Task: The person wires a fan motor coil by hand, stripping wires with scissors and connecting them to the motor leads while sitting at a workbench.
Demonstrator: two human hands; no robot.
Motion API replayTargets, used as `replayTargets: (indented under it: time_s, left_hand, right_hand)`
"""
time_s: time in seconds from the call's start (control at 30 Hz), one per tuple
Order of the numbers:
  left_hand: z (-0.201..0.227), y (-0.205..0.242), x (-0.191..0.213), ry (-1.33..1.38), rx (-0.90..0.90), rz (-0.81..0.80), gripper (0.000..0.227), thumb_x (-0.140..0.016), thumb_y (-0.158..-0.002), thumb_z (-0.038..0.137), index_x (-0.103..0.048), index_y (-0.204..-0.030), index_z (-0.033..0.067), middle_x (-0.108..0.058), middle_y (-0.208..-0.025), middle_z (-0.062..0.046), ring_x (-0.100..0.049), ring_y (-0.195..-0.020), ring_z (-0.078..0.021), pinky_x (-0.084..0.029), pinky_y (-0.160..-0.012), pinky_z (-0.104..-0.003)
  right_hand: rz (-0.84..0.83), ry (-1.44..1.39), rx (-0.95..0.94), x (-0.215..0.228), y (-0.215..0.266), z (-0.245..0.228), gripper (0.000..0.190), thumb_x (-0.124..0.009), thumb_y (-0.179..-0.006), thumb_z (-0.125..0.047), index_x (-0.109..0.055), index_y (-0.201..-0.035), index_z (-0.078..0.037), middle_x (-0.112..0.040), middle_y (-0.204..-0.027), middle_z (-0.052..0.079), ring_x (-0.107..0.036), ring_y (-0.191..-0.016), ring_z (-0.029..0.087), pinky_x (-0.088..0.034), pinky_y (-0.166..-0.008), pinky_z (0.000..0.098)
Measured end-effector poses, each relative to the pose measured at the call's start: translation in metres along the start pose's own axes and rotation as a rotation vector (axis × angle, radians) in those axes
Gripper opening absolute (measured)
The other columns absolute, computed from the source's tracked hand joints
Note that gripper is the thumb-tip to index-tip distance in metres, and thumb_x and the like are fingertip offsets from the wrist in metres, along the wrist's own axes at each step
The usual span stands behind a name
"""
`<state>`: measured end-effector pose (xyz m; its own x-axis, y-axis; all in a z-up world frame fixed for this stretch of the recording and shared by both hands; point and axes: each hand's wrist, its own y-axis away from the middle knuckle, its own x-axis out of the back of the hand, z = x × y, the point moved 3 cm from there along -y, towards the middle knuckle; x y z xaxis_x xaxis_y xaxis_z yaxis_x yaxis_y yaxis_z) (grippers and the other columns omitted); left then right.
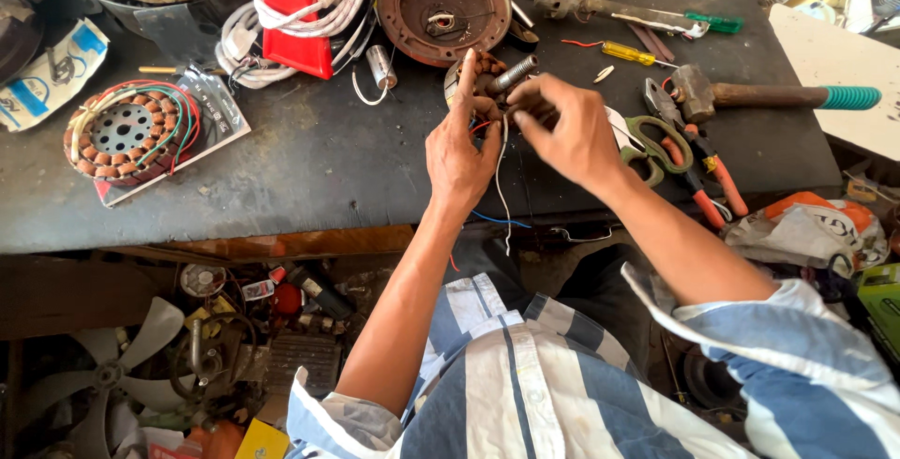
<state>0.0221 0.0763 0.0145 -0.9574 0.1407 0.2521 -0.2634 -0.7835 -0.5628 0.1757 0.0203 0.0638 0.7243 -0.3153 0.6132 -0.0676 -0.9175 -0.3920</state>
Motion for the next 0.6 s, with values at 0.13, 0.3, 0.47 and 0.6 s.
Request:
replayTargets:
  time_s: [0.13,0.3,0.47,0.6]
  left_hand:
    - [-0.002,0.000,0.000,0.008,0.002,-0.007,0.094,-0.070,-0.084,-0.003,-0.027,-0.165,0.0185,-0.074,-0.097,-0.001,-0.075,-0.090,-0.0214,-0.059,-0.081,-0.036]
    - [-0.002,0.000,0.000,0.014,0.022,-0.018,0.094,-0.070,-0.084,-0.004,-0.026,-0.165,0.0184,-0.074,-0.096,-0.001,-0.076,-0.089,-0.0211,-0.059,-0.081,-0.036]
    - [-0.002,0.001,0.000,0.028,0.026,-0.015,0.096,-0.071,-0.084,-0.005,-0.025,-0.165,0.0188,-0.074,-0.098,-0.002,-0.076,-0.090,-0.0213,-0.059,-0.081,-0.036]
    - [-0.004,0.001,-0.001,0.024,0.024,-0.009,0.094,-0.070,-0.086,-0.005,-0.027,-0.165,0.0200,-0.074,-0.098,-0.002,-0.077,-0.091,-0.0203,-0.060,-0.084,-0.036]
  right_hand:
    - [0.105,0.557,0.373,0.005,0.003,-0.027,0.023,-0.083,-0.083,-0.009,-0.073,-0.103,-0.010,-0.073,-0.096,0.004,-0.070,-0.087,0.022,-0.055,-0.072,0.0345]
    - [0.049,0.580,0.478,0.006,0.000,-0.029,0.026,-0.088,-0.082,-0.016,-0.072,-0.103,-0.012,-0.072,-0.100,-0.001,-0.068,-0.090,0.021,-0.056,-0.077,0.0345]
    - [0.040,0.606,0.528,0.006,-0.001,-0.027,0.024,-0.088,-0.082,-0.018,-0.072,-0.099,-0.011,-0.071,-0.098,-0.002,-0.067,-0.089,0.021,-0.055,-0.075,0.0348]
    - [0.064,0.617,0.544,0.005,-0.001,-0.027,0.020,-0.087,-0.086,-0.019,-0.072,-0.096,-0.012,-0.071,-0.096,-0.002,-0.067,-0.086,0.020,-0.054,-0.073,0.0343]
